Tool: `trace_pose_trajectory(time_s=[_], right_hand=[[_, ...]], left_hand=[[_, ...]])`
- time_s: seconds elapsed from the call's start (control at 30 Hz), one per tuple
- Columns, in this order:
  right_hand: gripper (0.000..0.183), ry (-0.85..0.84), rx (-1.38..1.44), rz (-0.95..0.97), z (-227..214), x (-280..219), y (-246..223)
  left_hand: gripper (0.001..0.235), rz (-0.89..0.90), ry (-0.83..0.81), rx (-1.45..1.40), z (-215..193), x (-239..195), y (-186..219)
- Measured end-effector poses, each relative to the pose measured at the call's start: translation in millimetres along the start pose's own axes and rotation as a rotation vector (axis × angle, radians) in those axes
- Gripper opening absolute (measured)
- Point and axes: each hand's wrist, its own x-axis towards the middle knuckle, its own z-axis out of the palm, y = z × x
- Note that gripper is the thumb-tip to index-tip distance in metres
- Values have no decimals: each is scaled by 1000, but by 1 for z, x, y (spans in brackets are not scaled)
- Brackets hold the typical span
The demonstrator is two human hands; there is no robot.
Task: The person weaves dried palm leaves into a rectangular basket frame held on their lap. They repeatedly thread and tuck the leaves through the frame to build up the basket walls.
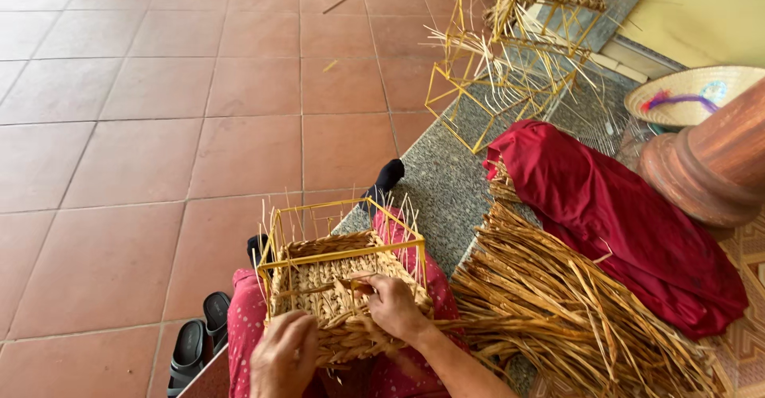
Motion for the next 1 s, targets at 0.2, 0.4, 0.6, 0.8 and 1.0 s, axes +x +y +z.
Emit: trace_pose_trajectory(time_s=[0.2,0.4,0.6,0.8,1.0], right_hand=[[52,123,166,-111,-16,-36,-22],[55,-203,203,79,-51,-42,-45],[28,-46,-61,2,-20,-39,-14],[27,-151,601,82,-15,-70,52],[32,-210,843,-61,-14,-88,54]], left_hand=[[34,-565,158,-75,13,-16,-43],[21,-490,125,-57,21,-2,-64],[23,-413,129,-43,18,-2,-69],[18,-465,191,70,27,0,-74],[14,-398,251,59,34,-8,-83]])
